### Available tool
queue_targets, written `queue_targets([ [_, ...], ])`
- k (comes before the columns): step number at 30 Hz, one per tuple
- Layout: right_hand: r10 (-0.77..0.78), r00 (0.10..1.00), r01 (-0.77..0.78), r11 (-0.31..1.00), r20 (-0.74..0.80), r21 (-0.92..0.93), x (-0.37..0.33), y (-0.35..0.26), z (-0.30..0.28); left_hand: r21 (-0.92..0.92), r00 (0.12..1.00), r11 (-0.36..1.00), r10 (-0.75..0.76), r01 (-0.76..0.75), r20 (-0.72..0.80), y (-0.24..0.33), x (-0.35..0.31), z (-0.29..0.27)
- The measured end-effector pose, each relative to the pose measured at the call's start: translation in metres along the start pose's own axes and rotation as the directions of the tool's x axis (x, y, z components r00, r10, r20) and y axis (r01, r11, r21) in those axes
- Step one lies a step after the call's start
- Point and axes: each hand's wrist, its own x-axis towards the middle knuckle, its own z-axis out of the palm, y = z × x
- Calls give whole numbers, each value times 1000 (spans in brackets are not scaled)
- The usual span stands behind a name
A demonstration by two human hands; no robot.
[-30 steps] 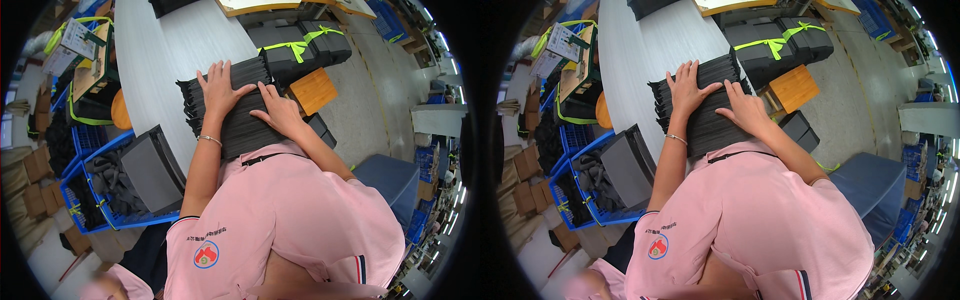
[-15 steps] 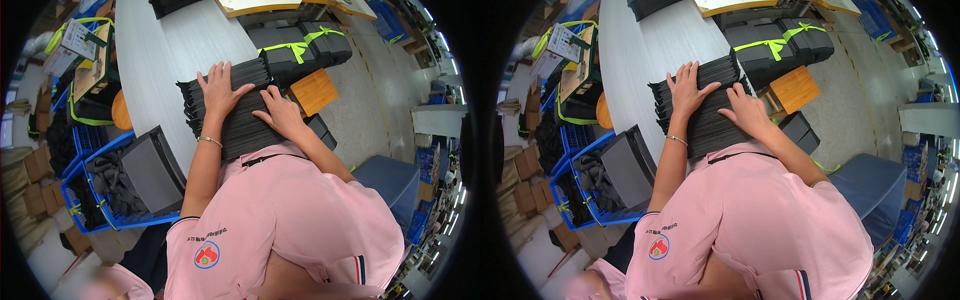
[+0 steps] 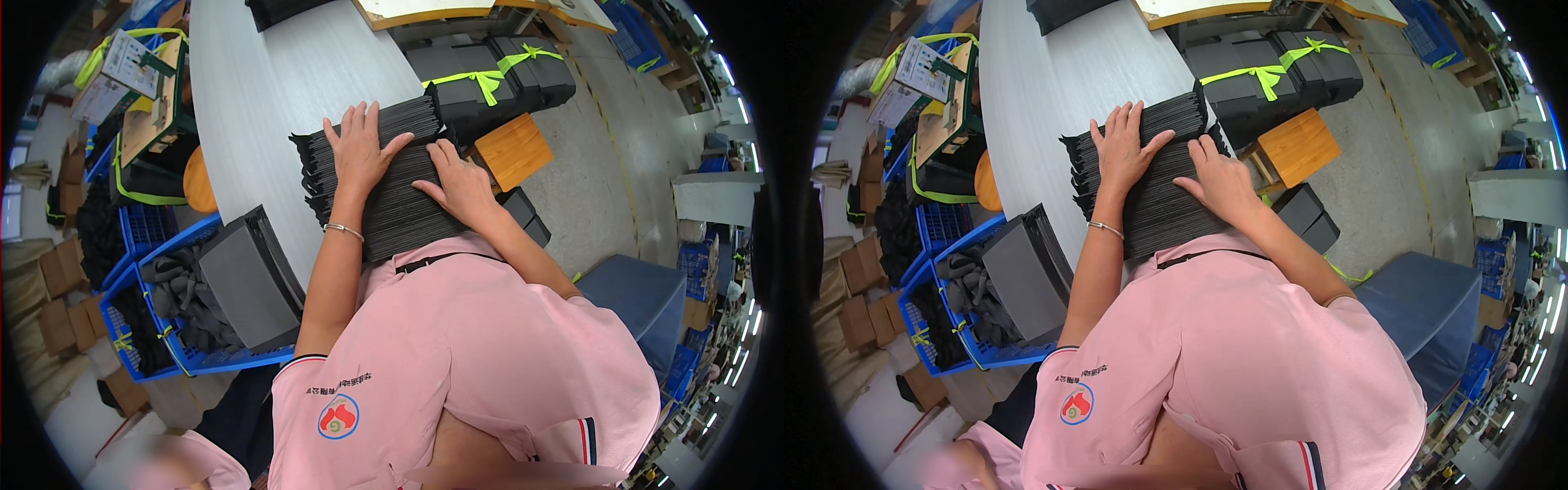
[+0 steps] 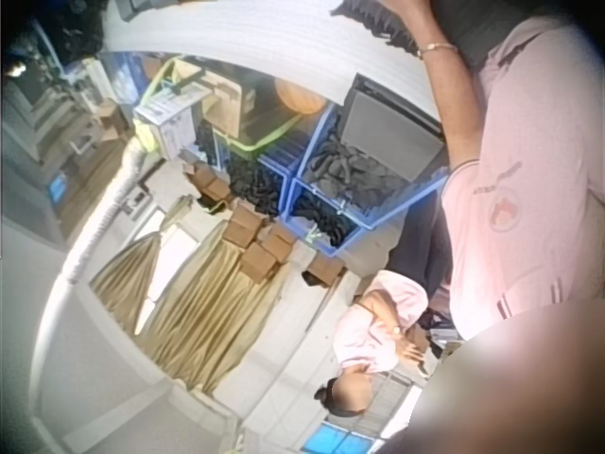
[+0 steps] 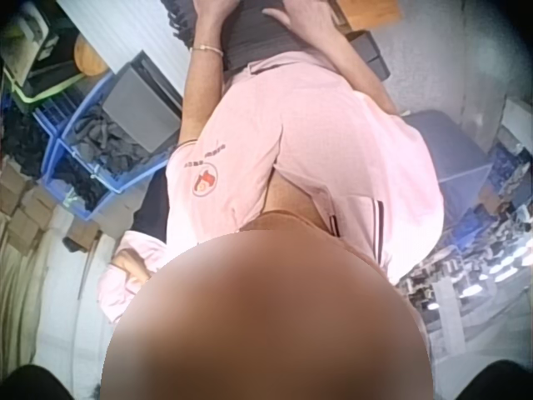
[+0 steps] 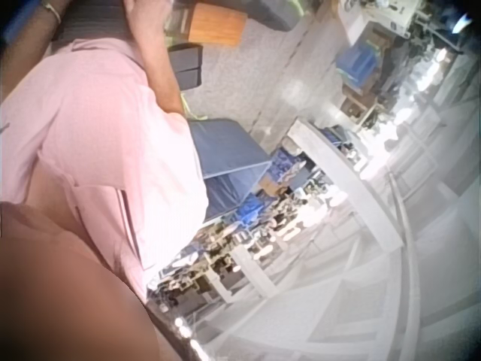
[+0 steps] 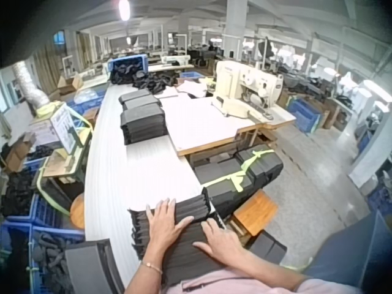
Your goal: Sorting and stacking rectangular foam or plastic components in a manufacturing facility.
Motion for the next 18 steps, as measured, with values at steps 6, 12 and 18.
queue_targets([
  [6, 105, 984, -103, 995, 148, -17, 11, -2, -5, 14, 1000, 1000, -2, 2, 10, 2, -1, -1],
  [12, 96, 989, -94, 995, 113, -24, 9, 0, 1, 7, 1000, 1000, -5, 5, 14, 2, -1, -1],
  [18, 33, 998, -32, 999, 46, -25, 11, 1, -2, 11, 1000, 1000, -6, 6, 11, 2, 0, -1],
])
